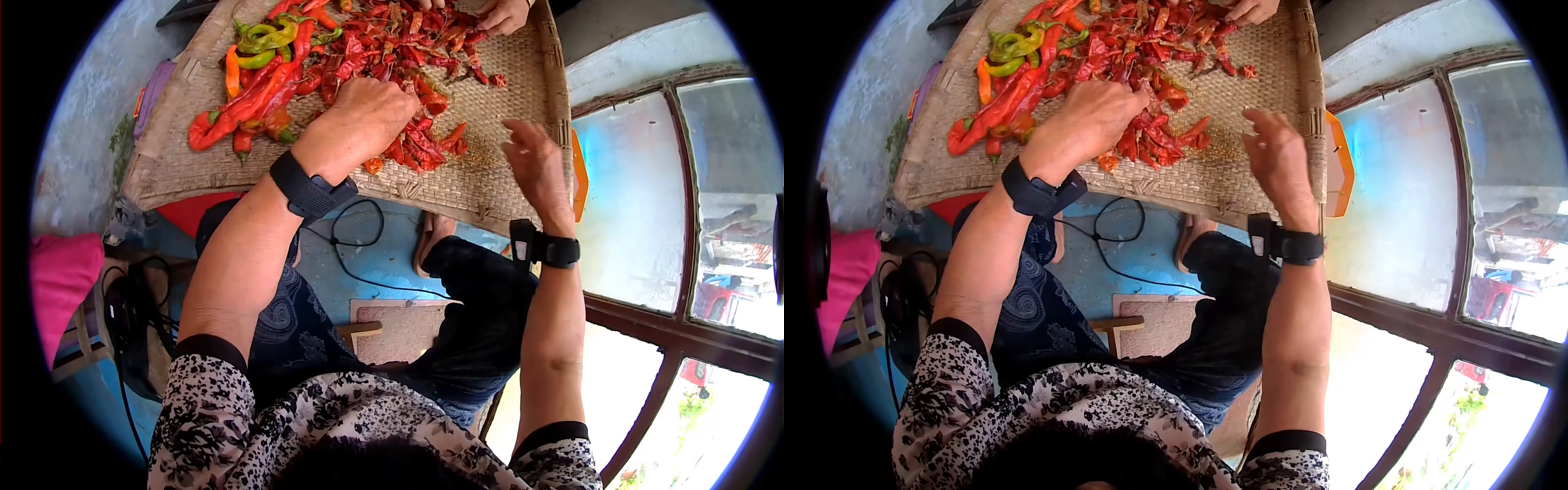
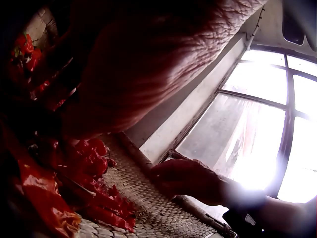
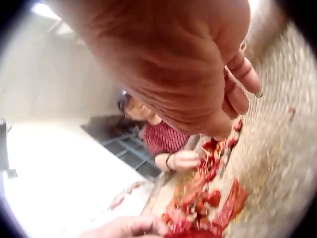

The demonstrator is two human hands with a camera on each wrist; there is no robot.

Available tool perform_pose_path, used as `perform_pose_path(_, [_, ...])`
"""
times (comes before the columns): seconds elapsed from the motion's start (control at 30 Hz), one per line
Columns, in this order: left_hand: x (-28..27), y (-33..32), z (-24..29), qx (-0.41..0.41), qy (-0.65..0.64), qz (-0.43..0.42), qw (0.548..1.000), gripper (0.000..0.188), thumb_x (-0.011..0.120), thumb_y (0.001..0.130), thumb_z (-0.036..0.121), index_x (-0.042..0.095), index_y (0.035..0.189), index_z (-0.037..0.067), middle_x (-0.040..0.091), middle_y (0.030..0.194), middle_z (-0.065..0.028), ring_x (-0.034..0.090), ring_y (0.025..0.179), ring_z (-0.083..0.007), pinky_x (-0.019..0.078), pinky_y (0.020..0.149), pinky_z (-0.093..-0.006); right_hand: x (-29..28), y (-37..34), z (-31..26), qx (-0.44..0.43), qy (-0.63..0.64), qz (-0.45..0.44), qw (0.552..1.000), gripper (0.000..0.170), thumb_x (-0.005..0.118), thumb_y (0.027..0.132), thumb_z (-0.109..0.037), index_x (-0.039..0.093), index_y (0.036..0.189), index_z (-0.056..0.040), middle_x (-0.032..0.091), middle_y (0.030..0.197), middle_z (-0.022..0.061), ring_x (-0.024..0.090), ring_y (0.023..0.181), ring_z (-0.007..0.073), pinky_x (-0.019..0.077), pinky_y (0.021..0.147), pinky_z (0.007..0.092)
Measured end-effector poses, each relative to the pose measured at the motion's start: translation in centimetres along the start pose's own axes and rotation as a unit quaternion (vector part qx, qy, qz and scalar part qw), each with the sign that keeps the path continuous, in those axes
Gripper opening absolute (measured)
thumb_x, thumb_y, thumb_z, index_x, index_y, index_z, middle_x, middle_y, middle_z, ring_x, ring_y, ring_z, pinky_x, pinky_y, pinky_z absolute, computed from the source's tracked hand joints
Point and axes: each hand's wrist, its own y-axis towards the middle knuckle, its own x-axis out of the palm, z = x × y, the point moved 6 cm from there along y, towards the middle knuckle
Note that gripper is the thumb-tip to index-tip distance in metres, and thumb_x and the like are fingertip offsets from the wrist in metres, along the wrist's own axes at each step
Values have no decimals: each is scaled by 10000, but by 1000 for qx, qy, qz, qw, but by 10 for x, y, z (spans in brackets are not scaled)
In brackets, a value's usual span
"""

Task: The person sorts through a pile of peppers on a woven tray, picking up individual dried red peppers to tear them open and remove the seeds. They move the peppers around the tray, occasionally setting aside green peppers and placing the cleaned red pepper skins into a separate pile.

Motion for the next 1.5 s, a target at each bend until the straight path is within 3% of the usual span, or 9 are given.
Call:
perform_pose_path(0.13, [0,1,0,-6,2,-3,1000,200,510,805,-22,617,967,27,632,739,-153,647,727,-303,507,609,-417,41,9,-38,-58,-86,-114,988,305,627,790,-36,620,1090,-89,578,921,155,579,880,347,480,755,407])
perform_pose_path(0.47, [-2,-2,-2,-3,-15,11,1000,117,532,802,-7,607,891,4,624,725,-166,646,737,-313,510,626,-417,55,14,-22,-74,-41,-135,987,120,582,810,-69,665,888,-106,599,868,158,596,848,354,483,734,438])
perform_pose_path(0.67, [-6,-3,-1,10,-10,32,999,110,527,806,-17,603,885,-4,620,702,-168,650,712,-302,508,593,-405,-21,13,-5,-29,-93,93,991,97,618,812,-109,624,895,-59,602,821,169,603,788,353,480,683,418])
perform_pose_path(0.8, [-4,-1,-4,-2,-14,15,1000,116,525,808,-16,601,895,-2,616,693,-165,646,698,-305,500,579,-416,-81,-16,50,129,-185,282,932,140,645,824,-162,652,893,-40,643,841,132,619,753,276,482,678,370])
perform_pose_path(0.93, [1,1,-8,-3,-23,27,999,109,517,811,-12,590,890,-2,609,690,-160,636,687,-318,491,578,-435,-91,-39,67,283,-341,255,859,328,616,825,-162,585,1145,-93,571,1048,175,537,972,338,452,812,423])
perform_pose_path(1.03, [-2,-1,-13,4,-40,54,998,82,512,810,-4,574,863,0,608,699,-160,626,692,-334,487,587,-441,-73,-20,49,217,-250,224,917,397,629,814,-135,551,1200,-79,545,1105,191,510,1026,358,440,847,435])
perform_pose_path(1.13, [-13,-4,-18,10,-55,83,995,43,513,807,11,551,828,9,606,709,-162,615,702,-350,478,595,-443,-27,12,8,-7,-121,166,979,299,650,781,-97,607,1071,-45,597,947,205,555,931,382,452,835,435])
perform_pose_path(1.43, [-29,-20,-48,-29,-68,127,989,4,522,791,29,519,792,32,595,716,-164,590,708,-371,446,591,-460,61,61,-80,-132,-71,24,988,399,663,801,-143,553,1170,-36,633,975,219,603,904,385,486,763,427])
perform_pose_path(1.5, [-32,-24,-50,-34,-72,124,989,11,516,789,25,519,798,32,598,729,-163,588,726,-368,446,595,-458,74,68,-78,-82,-27,-12,996,414,661,798,-138,548,1186,-47,638,968,210,613,888,374,491,751,419])
